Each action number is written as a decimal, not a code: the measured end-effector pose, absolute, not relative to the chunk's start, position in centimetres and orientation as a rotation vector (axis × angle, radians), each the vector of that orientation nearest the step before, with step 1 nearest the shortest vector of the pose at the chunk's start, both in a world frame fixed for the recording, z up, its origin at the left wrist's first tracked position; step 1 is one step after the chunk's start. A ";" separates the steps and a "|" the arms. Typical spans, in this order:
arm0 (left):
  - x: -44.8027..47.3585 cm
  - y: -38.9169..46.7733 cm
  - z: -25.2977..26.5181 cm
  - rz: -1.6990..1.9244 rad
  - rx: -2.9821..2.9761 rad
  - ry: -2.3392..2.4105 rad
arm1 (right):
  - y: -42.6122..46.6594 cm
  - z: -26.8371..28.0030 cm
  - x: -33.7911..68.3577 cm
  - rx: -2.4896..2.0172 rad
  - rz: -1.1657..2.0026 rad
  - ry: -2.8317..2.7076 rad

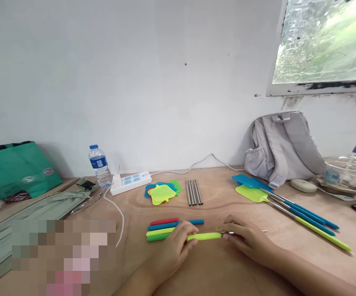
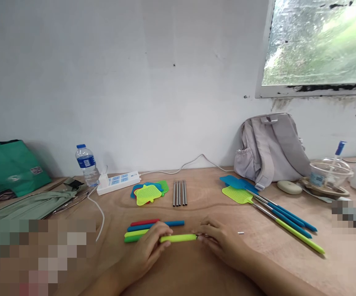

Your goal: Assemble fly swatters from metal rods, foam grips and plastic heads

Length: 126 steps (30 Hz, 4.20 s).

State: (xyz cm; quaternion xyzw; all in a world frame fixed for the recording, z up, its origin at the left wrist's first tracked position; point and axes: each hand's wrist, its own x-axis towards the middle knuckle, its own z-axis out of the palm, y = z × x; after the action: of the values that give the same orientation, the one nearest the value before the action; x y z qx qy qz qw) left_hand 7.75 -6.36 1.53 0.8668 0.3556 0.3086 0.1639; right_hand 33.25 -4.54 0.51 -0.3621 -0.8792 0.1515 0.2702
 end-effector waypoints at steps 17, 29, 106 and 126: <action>8.9 -6.6 0.8 0.804 3.002 1.238 | -4.8 0.8 32.4 -1.409 0.338 -2.457; 9.3 -7.7 1.3 0.566 2.643 1.151 | -5.0 -0.9 31.7 -1.514 0.180 -2.431; -1.2 -0.2 0.9 0.822 2.246 2.174 | -3.3 -0.8 32.4 -1.053 1.327 -1.299; 1.5 -3.4 3.0 0.140 1.847 2.868 | -3.1 -1.2 32.8 -1.056 1.337 -1.277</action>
State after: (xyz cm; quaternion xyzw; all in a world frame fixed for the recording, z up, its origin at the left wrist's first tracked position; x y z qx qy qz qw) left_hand 1.54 -3.38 3.02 0.5360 0.8322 0.0405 -0.1359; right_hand 32.78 -3.14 -1.21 -0.4338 -0.5244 0.5492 0.4850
